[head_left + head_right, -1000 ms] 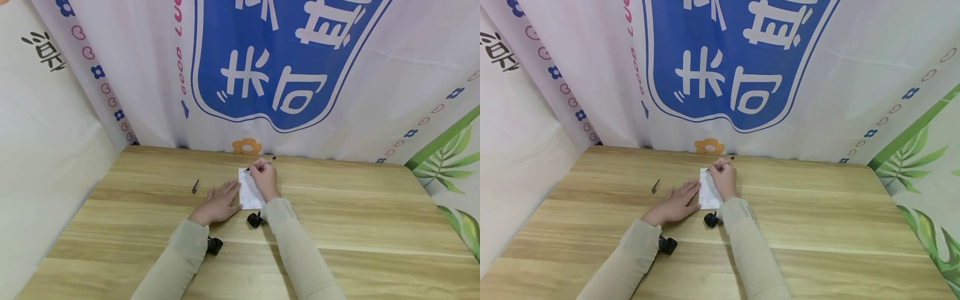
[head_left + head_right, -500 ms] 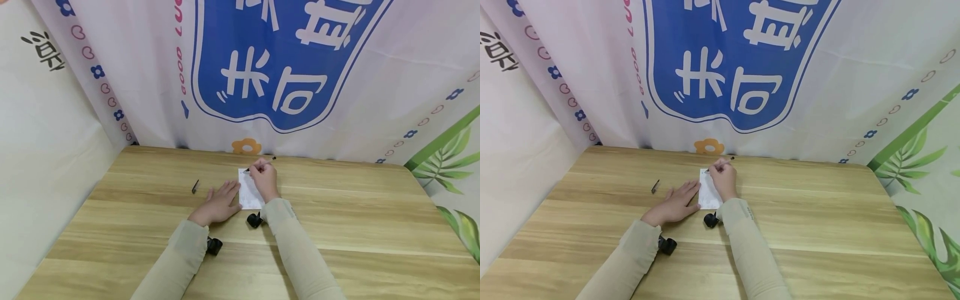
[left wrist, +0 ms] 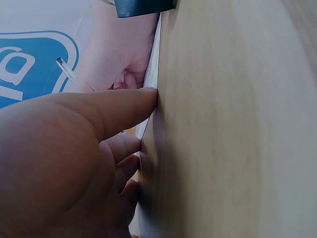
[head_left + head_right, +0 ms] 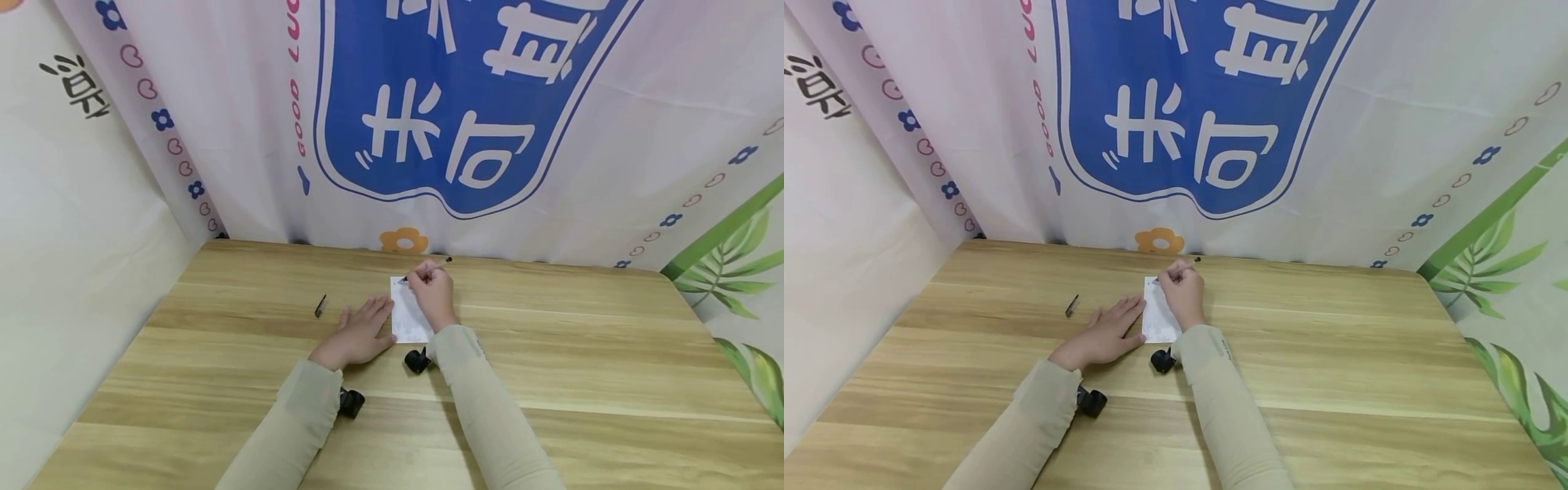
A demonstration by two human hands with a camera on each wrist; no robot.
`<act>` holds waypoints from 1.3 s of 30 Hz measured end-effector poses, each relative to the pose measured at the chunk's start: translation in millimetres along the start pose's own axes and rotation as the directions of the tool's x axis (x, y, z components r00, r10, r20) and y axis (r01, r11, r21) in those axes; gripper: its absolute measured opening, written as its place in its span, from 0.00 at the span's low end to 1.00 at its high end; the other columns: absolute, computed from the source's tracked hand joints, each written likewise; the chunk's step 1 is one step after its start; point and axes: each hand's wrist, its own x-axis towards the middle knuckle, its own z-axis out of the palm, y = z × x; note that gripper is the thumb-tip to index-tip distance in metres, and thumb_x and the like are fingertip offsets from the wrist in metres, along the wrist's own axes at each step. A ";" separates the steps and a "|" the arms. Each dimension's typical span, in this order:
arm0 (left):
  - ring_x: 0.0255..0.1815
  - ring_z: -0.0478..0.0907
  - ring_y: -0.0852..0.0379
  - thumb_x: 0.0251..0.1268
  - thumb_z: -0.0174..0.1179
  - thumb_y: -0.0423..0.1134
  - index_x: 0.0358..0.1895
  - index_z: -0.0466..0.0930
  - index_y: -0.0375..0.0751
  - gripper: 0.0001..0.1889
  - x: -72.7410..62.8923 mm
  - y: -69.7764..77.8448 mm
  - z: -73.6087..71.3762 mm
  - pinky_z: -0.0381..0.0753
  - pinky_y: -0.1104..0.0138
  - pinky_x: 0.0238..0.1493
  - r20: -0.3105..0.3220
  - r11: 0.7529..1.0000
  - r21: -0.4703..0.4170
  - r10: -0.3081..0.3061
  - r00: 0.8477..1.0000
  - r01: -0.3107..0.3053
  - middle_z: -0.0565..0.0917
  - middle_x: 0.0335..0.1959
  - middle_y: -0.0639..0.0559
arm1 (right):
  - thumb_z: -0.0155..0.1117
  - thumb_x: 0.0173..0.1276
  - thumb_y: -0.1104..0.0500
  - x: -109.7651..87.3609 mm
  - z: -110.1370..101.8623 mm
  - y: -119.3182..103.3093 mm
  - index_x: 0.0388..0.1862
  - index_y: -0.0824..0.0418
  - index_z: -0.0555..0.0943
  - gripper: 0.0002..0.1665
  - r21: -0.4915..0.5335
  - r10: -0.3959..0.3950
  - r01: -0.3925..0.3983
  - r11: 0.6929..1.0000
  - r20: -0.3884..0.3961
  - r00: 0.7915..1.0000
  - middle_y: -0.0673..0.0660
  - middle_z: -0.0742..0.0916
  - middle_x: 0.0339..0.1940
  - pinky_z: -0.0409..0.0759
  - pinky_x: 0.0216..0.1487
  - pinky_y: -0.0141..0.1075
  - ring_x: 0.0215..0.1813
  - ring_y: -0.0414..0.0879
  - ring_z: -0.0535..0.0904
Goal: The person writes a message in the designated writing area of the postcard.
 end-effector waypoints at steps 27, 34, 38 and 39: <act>0.84 0.35 0.45 0.80 0.51 0.50 0.83 0.47 0.40 0.37 1.1 -0.7 0.9 0.29 0.37 0.76 -0.003 1.000 -0.011 -0.003 1.000 0.003 0.44 0.84 0.45 | 0.62 0.68 0.67 1.2 -0.9 1.1 0.28 0.61 0.79 0.08 0.023 -0.007 0.007 1.000 0.000 1.000 0.53 0.82 0.23 0.70 0.24 0.31 0.24 0.43 0.73; 0.84 0.34 0.45 0.80 0.51 0.50 0.82 0.46 0.39 0.37 0.7 -0.4 -0.1 0.29 0.36 0.75 -0.001 1.000 -0.013 0.001 1.000 -0.001 0.44 0.84 0.45 | 0.62 0.68 0.65 1.5 -1.4 1.8 0.27 0.59 0.79 0.08 0.019 -0.006 0.006 1.000 0.009 1.000 0.54 0.82 0.23 0.70 0.24 0.31 0.24 0.43 0.73; 0.84 0.34 0.45 0.80 0.50 0.50 0.83 0.46 0.40 0.37 0.3 -0.5 -0.4 0.29 0.37 0.75 0.003 1.000 -0.012 -0.001 1.000 0.001 0.44 0.84 0.45 | 0.62 0.68 0.64 1.6 -1.6 3.0 0.27 0.59 0.79 0.08 0.021 -0.013 0.013 1.000 0.013 1.000 0.54 0.81 0.23 0.70 0.24 0.31 0.23 0.44 0.72; 0.84 0.34 0.45 0.80 0.50 0.50 0.83 0.46 0.40 0.37 0.3 -0.5 -0.4 0.29 0.37 0.76 0.004 1.000 -0.012 -0.003 1.000 0.003 0.44 0.84 0.45 | 0.62 0.68 0.64 1.6 -1.7 3.1 0.27 0.59 0.79 0.08 0.021 -0.014 0.014 1.000 0.012 1.000 0.54 0.81 0.23 0.70 0.24 0.31 0.23 0.43 0.72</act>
